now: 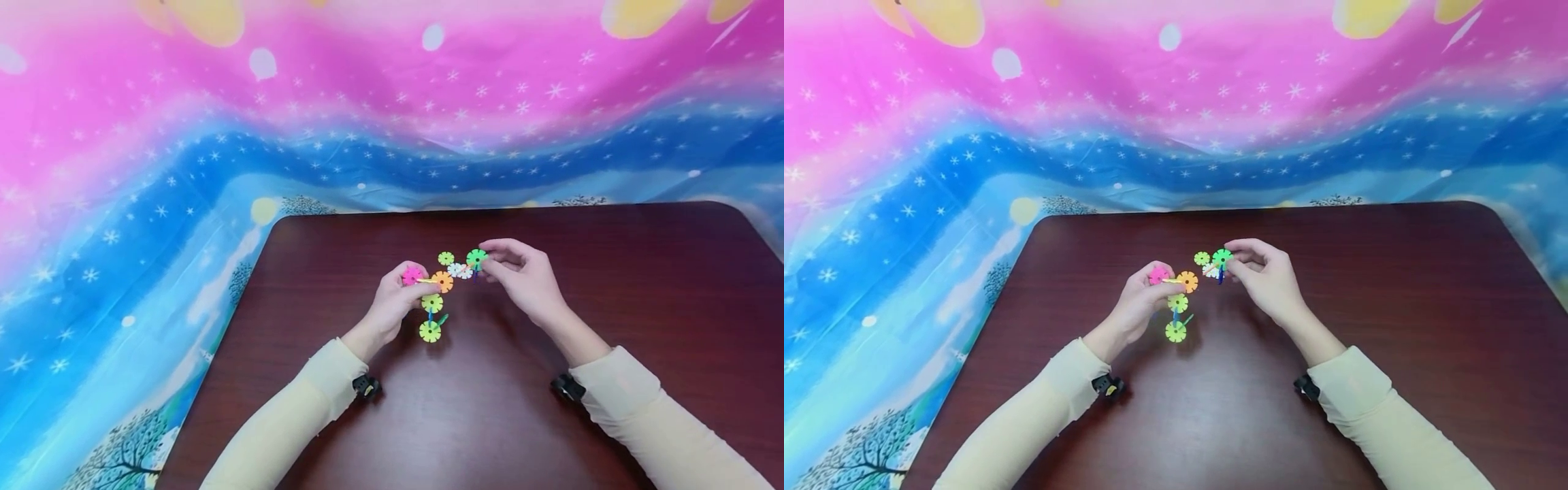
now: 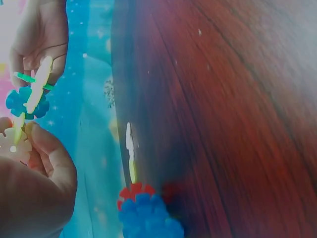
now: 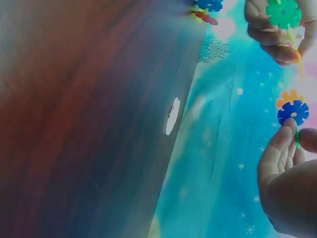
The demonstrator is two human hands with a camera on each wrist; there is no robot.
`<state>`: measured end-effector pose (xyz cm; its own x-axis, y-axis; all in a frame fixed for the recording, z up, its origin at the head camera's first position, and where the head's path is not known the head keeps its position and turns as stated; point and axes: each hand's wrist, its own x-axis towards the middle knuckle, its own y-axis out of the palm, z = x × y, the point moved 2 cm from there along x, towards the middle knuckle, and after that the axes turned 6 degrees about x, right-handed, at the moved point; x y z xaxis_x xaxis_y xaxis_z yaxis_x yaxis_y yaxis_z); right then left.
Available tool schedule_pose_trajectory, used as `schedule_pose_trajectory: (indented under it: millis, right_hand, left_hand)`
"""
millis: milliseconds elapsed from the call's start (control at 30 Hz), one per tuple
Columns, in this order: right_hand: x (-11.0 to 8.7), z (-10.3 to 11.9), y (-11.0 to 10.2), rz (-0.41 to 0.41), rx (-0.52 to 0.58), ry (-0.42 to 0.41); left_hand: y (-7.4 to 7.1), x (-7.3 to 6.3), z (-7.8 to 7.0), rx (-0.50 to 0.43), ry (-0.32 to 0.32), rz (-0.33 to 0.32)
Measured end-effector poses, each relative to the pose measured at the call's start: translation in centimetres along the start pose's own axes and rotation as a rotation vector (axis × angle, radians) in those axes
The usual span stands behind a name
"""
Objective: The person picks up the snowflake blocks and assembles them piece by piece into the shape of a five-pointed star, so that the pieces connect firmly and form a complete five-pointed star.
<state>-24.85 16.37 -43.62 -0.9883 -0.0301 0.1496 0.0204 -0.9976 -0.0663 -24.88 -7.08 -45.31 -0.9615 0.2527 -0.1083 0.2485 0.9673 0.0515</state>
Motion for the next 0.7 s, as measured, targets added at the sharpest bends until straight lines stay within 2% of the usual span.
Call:
schedule_pose_trajectory:
  millis: [100, 233, 433, 700]
  right_hand:
    - [-0.6, 0.1, -0.2, -0.020, 0.114, -0.016]
    - [-1.1, 0.2, -0.1, -0.020, 0.149, -0.021]
    - [-1.5, 0.1, 0.3, -0.017, 0.117, -0.034]
    - [-1.7, 0.1, 0.3, -0.029, 0.019, -0.099]
  left_hand:
    - [0.7, 0.1, 0.2, -0.007, -0.014, 0.013]
    - [1.2, 0.1, 0.3, -0.020, -0.014, 0.029]
    - [1.4, 0.1, 0.4, -0.024, -0.013, 0.038]
    - [1.5, -0.1, 0.2, 0.062, -0.003, 0.007]
